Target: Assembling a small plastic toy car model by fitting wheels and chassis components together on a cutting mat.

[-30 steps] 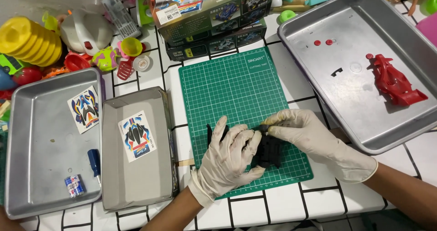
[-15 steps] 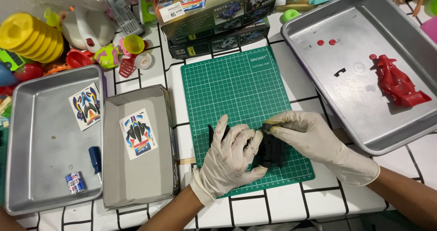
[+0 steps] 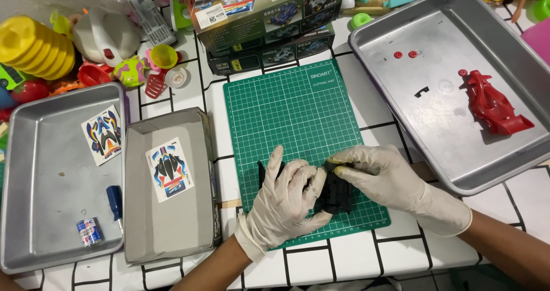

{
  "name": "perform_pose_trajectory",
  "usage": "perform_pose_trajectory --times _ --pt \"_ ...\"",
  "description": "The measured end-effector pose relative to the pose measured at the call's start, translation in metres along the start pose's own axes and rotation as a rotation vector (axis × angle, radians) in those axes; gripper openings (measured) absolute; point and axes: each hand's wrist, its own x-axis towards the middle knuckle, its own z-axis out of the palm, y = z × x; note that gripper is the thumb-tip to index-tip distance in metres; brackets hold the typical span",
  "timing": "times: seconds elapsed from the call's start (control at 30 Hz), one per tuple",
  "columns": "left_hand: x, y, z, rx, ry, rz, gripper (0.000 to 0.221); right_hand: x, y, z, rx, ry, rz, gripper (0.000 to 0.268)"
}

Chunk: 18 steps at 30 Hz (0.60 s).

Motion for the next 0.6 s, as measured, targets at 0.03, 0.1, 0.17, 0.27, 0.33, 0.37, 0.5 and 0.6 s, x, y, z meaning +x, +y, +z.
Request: perform_pose_trajectory --times 0.03,0.1,0.17,0.27,0.33,0.37,0.5,0.6 --pt "-0.001 0.0 0.001 0.0 0.001 0.002 0.066 0.001 0.001 0.0 -0.001 0.002 0.0 0.019" --pt "-0.001 -0.002 0.003 0.01 -0.053 -0.011 0.074 0.002 0.002 -0.001 0.141 -0.013 0.253 0.021" --pt "0.001 0.0 0.003 0.017 -0.098 -0.049 0.077 0.003 -0.001 0.001 0.079 -0.012 0.238 0.026" --pt "0.003 0.001 -0.001 0.114 -0.175 -0.109 0.091 0.002 0.004 0.001 -0.15 -0.039 0.131 0.045" --pt "0.006 0.001 -0.01 0.201 -0.201 -0.13 0.104 0.0 0.008 -0.001 -0.323 -0.064 0.037 0.061" --pt "0.007 0.0 -0.016 0.217 -0.2 -0.168 0.111 -0.001 0.009 -0.003 -0.333 -0.128 -0.029 0.085" --pt "-0.001 -0.006 -0.041 0.357 -0.391 -0.245 0.149 0.0 0.008 0.002 -0.516 -0.325 -0.212 0.129" --pt "-0.029 -0.027 -0.033 0.381 -0.52 -0.332 0.145 -0.003 0.025 0.014 -0.651 -0.194 -0.321 0.123"
